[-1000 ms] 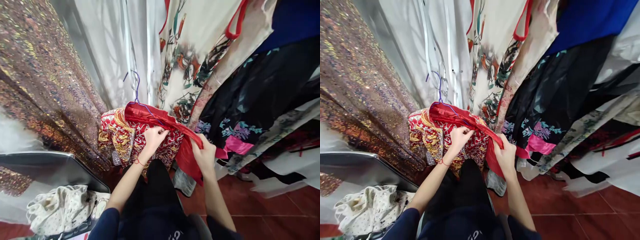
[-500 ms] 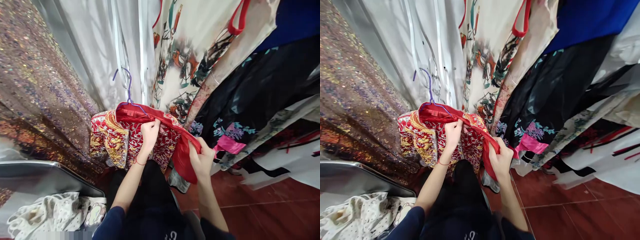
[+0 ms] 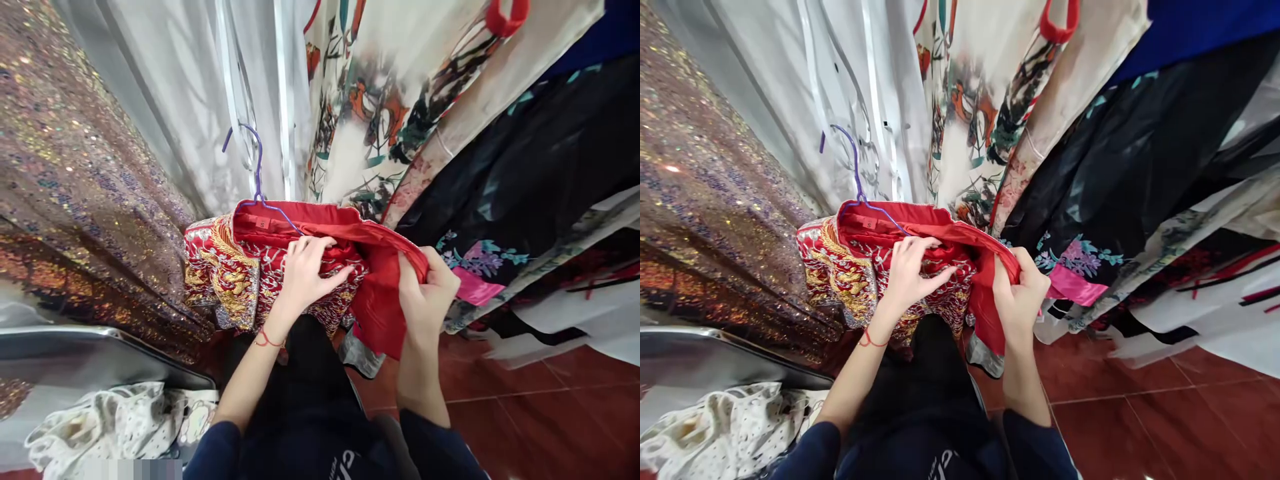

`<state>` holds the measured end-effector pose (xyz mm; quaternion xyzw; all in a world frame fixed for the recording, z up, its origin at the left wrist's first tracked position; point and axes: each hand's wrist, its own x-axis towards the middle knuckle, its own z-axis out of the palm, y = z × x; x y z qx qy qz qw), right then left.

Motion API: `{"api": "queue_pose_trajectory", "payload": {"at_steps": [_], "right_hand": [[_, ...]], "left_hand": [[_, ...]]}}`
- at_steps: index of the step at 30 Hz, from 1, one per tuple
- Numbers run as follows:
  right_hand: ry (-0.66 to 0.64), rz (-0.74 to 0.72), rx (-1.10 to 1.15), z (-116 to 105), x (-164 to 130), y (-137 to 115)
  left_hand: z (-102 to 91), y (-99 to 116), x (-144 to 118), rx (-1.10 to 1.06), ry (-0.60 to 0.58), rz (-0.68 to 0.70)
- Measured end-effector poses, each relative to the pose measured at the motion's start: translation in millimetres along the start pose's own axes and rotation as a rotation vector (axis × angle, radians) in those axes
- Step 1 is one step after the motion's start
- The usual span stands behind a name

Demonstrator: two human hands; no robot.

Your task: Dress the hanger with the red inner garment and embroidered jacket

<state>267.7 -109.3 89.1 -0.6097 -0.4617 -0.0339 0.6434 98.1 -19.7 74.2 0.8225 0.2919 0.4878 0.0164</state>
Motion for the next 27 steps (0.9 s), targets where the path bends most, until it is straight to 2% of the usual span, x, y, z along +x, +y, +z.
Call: {"api": "queue_pose_trajectory", "payload": {"at_steps": [2, 4, 10, 13, 19, 22, 27], "right_hand": [[-0.003, 0.004, 0.004, 0, -1, -1], [-0.015, 0.01, -0.004, -1, -1, 0], [-0.09, -0.002, -0.038, -5, 0, 8], [-0.101, -0.02, -0.032, -6, 1, 11], [-0.102, -0.014, -0.055, -11, 5, 14], [-0.096, 0.001, -0.034, -11, 6, 17], [-0.099, 0.033, -0.018, -10, 3, 20]], "left_hand": [[5.9, 4, 0, 0.1, -0.06, 0.086], [5.1, 7, 5, 0.083, -0.11, 0.141], [-10.3, 10, 24, 0.045, -0.192, 0.165], [-8.9, 11, 31, -0.011, -0.201, 0.081], [-6.9, 15, 40, -0.322, -0.227, -0.21], [-13.1, 17, 46, -0.361, -0.32, -0.22], [-28.2, 13, 52, -0.313, -0.551, -0.138]]}}
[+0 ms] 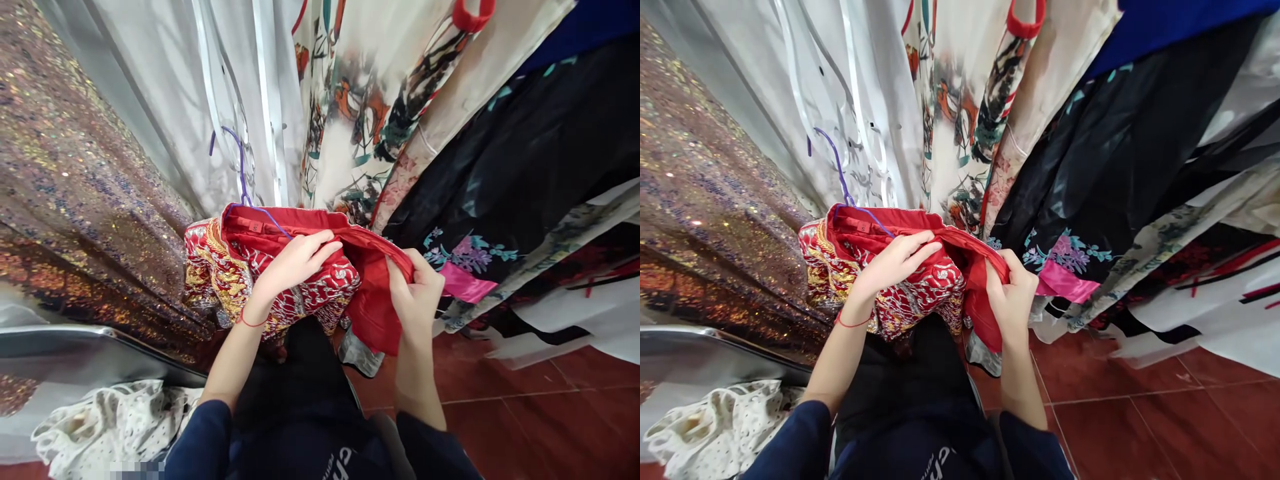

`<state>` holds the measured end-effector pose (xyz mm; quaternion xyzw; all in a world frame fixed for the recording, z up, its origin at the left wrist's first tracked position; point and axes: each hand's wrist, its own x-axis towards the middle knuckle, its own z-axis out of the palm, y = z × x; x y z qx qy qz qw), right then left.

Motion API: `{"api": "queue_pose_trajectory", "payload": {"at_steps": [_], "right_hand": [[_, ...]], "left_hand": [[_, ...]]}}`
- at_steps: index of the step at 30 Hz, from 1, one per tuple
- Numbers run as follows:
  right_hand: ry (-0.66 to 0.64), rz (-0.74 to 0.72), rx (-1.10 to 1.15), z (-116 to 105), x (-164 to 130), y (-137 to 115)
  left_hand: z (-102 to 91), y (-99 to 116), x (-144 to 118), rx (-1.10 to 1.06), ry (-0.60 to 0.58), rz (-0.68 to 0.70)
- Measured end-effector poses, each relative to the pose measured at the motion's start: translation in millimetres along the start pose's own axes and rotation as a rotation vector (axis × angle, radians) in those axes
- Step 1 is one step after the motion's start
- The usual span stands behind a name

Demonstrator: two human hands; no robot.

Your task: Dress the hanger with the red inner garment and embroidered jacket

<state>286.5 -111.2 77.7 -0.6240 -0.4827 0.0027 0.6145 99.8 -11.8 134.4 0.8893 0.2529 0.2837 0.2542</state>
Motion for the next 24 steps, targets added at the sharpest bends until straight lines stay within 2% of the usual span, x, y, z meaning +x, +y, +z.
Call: {"api": "queue_pose_trajectory", "payload": {"at_steps": [4, 6, 10, 14, 19, 24], "right_hand": [[-0.005, 0.001, -0.003, 1, -2, 1], [-0.001, -0.003, -0.003, 1, -2, 2], [-0.005, -0.004, -0.004, 3, -2, 2], [-0.009, -0.008, -0.001, 4, -4, 2], [-0.011, -0.007, -0.017, 1, -6, 2], [0.001, -0.03, -0.018, -1, -5, 1]], "left_hand": [[-4.7, -6, -11, 0.046, -0.094, 0.053], [-2.3, -7, -17, 0.15, -0.068, 0.064], [9.2, -2, -23, 0.394, 0.008, -0.003], [22.0, 5, -22, 0.458, 0.067, -0.042], [23.2, 0, -22, 0.376, 0.139, -0.071], [13.5, -9, -19, 0.057, 0.079, -0.096]]}}
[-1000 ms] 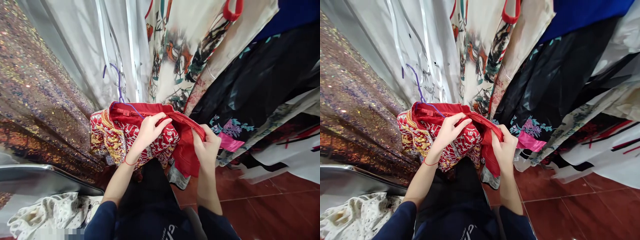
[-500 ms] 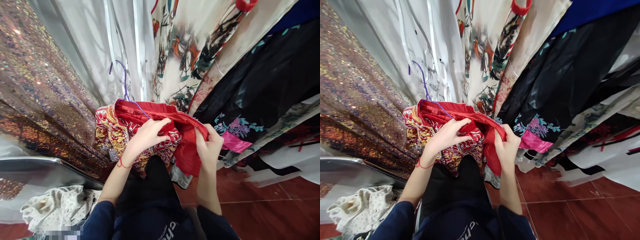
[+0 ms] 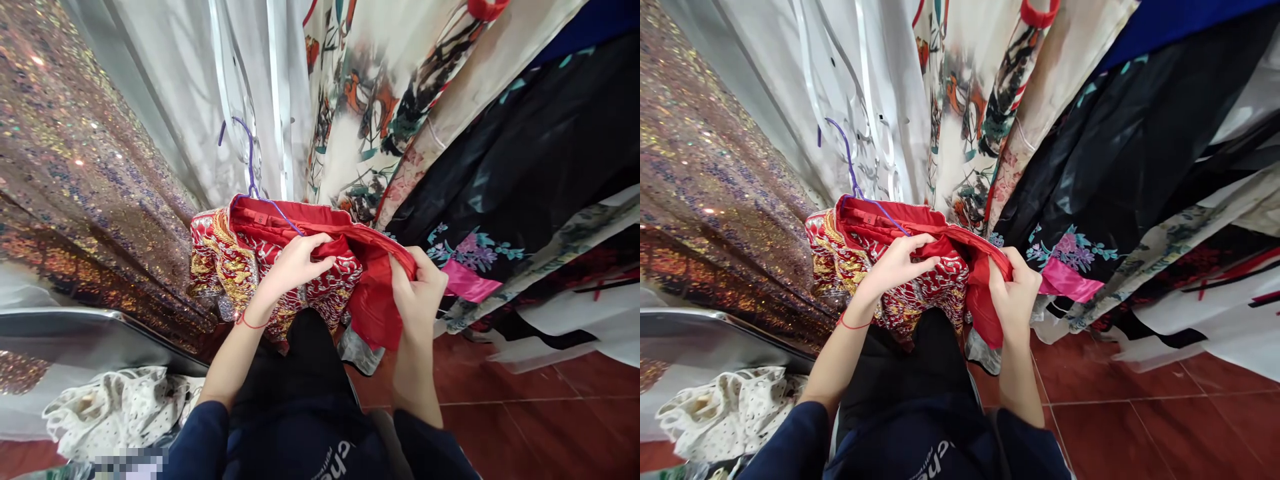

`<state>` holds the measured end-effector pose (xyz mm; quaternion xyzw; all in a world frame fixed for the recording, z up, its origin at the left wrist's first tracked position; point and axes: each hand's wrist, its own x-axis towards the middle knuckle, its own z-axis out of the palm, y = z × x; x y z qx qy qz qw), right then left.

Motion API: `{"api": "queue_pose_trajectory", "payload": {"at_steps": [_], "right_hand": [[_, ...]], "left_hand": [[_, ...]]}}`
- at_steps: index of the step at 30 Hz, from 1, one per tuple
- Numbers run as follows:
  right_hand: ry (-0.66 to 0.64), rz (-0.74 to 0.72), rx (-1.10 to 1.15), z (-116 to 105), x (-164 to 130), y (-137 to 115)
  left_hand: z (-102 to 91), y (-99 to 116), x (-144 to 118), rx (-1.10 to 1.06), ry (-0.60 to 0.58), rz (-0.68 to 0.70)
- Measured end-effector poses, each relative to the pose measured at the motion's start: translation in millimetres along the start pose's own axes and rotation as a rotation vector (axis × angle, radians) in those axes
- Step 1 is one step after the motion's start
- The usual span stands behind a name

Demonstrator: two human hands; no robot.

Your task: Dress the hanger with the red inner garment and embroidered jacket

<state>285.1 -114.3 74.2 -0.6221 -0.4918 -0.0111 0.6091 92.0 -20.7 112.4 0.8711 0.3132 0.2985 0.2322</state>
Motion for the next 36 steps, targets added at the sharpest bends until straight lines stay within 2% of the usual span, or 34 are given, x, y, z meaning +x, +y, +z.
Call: {"api": "queue_pose_trajectory", "payload": {"at_steps": [3, 5, 10, 15, 18, 21, 22, 24, 27, 29, 33, 36], "right_hand": [[0.003, -0.009, -0.004, 1, 0, 0], [0.007, -0.007, -0.01, 1, -1, 0], [-0.007, -0.003, -0.021, 0, -3, 4], [-0.006, 0.002, -0.016, 1, -3, 7], [0.023, 0.001, -0.011, 3, -4, 9], [0.025, 0.004, -0.013, 6, -5, 13], [0.02, 0.01, -0.013, 7, -6, 14], [0.014, 0.021, -0.007, 8, -5, 17], [0.023, 0.017, 0.005, 10, -4, 19], [0.029, 0.005, 0.001, 11, -3, 19], [0.036, -0.012, 0.001, 14, -4, 19], [0.044, -0.012, 0.017, 16, -5, 20]], "left_hand": [[1.7, -1, 0, -0.132, 0.001, 0.0], [6.6, 1, -4, -0.111, 0.048, -0.004], [21.7, 8, -16, 0.231, 0.275, 0.034], [37.8, -2, -21, 0.451, 0.412, 0.215], [55.2, -23, -29, 0.588, 0.643, 0.412], [72.4, -42, -40, 0.621, 0.896, 0.587], [76.8, -44, -44, 0.604, 0.932, 0.588], [83.9, -41, -49, 0.556, 0.922, 0.49], [91.9, -23, -51, 0.509, 0.9, 0.269], [97.0, -11, -51, 0.498, 0.944, 0.189], [105.9, -4, -48, 0.464, 1.05, 0.22], [109.6, -6, -45, 0.468, 1.07, 0.255]]}}
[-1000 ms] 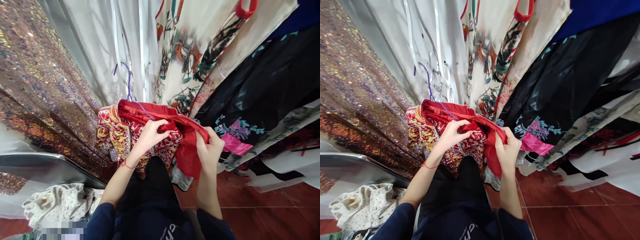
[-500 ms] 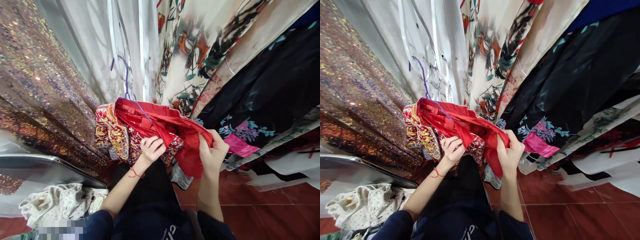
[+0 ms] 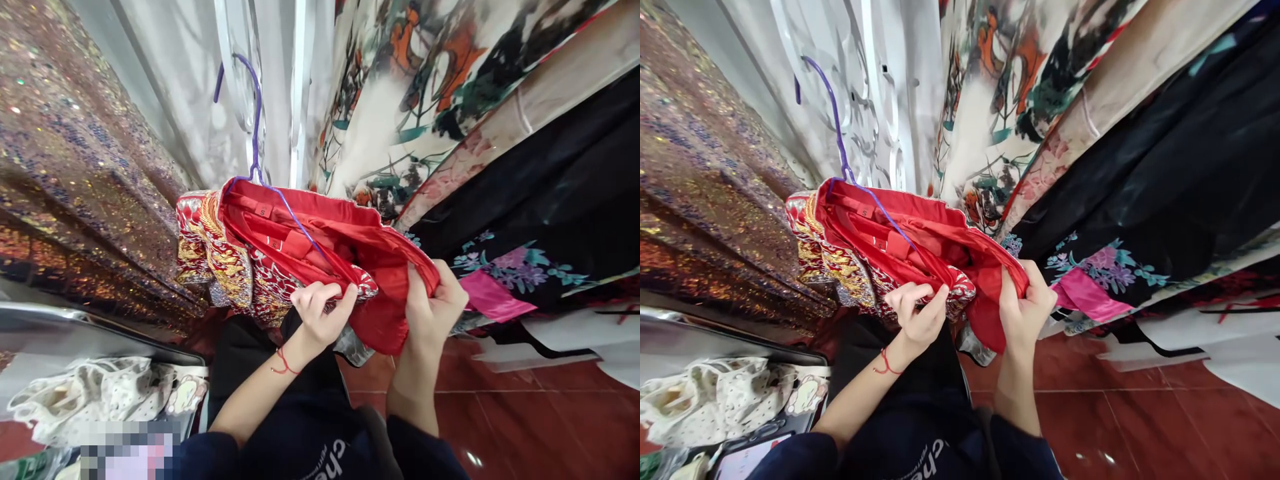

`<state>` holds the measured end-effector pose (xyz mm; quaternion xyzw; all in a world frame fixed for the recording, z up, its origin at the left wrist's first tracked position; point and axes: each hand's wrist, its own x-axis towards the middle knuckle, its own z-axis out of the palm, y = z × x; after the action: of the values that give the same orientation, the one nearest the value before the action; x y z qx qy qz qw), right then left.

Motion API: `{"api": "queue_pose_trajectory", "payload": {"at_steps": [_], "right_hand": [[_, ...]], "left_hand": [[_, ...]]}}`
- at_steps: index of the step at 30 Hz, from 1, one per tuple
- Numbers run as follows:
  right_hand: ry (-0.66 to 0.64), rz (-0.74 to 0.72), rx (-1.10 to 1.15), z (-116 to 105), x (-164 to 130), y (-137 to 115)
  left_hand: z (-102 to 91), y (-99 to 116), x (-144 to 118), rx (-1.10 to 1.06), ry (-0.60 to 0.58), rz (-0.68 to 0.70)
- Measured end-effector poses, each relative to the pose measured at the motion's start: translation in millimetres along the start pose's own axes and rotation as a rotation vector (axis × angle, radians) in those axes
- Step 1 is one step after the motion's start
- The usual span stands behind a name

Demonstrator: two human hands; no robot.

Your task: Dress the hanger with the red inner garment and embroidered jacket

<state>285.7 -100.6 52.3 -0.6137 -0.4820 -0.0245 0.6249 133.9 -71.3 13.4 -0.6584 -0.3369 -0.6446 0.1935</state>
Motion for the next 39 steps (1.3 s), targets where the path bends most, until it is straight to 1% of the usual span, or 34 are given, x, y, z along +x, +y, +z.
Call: {"api": "queue_pose_trajectory", "payload": {"at_steps": [6, 10, 12, 15, 17, 19, 22, 25, 27, 29, 32, 34, 36, 37, 38, 39], "right_hand": [[-0.002, 0.008, 0.001, 4, 2, 2], [-0.008, 0.02, 0.015, 7, 3, 2], [-0.014, 0.024, 0.017, 7, 1, 3], [-0.028, 0.027, 0.009, 6, -2, 5], [-0.042, 0.029, -0.001, 4, -2, 6], [-0.046, 0.024, -0.013, 2, 0, 6], [0.015, -0.016, -0.031, -1, 14, -2], [0.106, -0.101, -0.033, -7, 31, -19], [0.134, -0.146, -0.058, -11, 37, -30], [0.132, -0.164, -0.097, -13, 38, -37], [0.089, -0.148, -0.108, -15, 31, -34], [0.071, -0.126, -0.093, -16, 25, -28], [0.069, -0.115, -0.081, -17, 18, -26], [0.073, -0.116, -0.081, -18, 13, -27], [0.073, -0.121, -0.086, -18, 7, -29], [0.066, -0.132, -0.092, -17, -1, -32]], "left_hand": [[5.7, -5, -3, -0.105, 0.013, 0.003], [7.4, -7, -5, -0.084, 0.006, 0.004], [8.1, -8, -4, -0.077, -0.023, -0.01], [9.4, -16, 7, -0.085, -0.138, -0.085], [11.1, -25, 21, -0.114, -0.234, -0.136], [14.2, -34, 38, -0.154, -0.33, -0.151], [22.8, -41, 62, -0.178, -0.442, -0.131], [36.4, -41, 78, -0.144, -0.486, -0.153], [46.0, -41, 83, -0.115, -0.467, -0.182], [53.5, -44, 83, -0.106, -0.429, -0.19], [56.8, -49, 71, -0.163, -0.343, -0.155], [51.9, -49, 58, -0.192, -0.216, -0.146], [40.8, -45, 45, -0.175, -0.05, -0.179], [33.0, -40, 39, -0.175, 0.014, -0.201], [24.1, -35, 33, -0.196, 0.046, -0.225], [14.5, -29, 29, -0.238, 0.033, -0.25]]}}
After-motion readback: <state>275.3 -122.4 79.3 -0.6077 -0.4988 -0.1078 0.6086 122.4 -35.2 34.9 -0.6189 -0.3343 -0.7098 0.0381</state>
